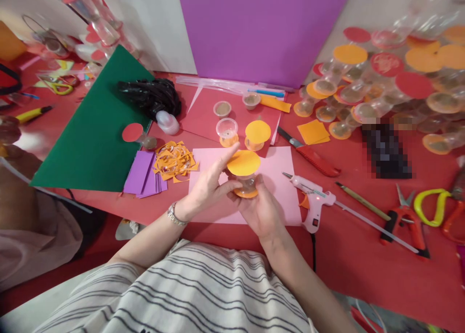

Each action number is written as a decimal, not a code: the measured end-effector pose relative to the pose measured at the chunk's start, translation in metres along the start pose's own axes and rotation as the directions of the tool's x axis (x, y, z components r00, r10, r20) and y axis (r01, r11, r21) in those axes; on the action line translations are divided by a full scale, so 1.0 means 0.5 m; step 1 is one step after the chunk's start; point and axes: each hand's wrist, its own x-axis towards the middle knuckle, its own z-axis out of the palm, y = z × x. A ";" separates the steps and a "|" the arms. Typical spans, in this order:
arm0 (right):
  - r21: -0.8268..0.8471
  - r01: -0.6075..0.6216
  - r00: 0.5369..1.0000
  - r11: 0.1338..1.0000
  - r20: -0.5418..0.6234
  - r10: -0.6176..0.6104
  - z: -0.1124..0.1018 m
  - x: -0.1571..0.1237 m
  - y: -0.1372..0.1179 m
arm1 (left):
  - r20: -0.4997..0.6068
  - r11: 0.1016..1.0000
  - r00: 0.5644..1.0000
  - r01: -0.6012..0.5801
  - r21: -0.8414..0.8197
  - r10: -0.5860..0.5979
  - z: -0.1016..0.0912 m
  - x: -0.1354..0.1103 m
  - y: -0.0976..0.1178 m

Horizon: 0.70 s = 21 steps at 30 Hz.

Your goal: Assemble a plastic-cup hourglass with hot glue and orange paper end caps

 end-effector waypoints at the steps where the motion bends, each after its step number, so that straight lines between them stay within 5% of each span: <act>1: 0.008 -0.002 1.000 1.000 0.008 0.002 0.001 0.003 -0.004 | -0.001 1.000 1.000 0.016 -0.017 -0.016 -0.001 0.003 -0.002; 10: 0.058 -0.008 1.000 0.998 0.028 0.007 0.021 0.027 -0.033 | 0.087 0.997 0.994 0.055 0.046 -0.059 -0.004 0.049 -0.017; 14: 0.025 0.008 0.998 1.000 0.059 -0.009 0.031 0.029 -0.043 | 0.073 0.989 0.989 0.136 -0.054 -0.132 0.008 0.055 -0.013; 18: -0.146 0.039 0.994 0.989 0.107 -0.023 0.015 0.035 -0.048 | -0.020 0.958 0.989 0.139 -0.250 -0.149 0.016 0.053 -0.009; 21: -0.401 0.157 0.987 0.902 0.100 -0.127 -0.014 0.042 -0.043 | -0.085 0.923 0.985 0.109 -0.369 -0.151 0.017 0.052 -0.012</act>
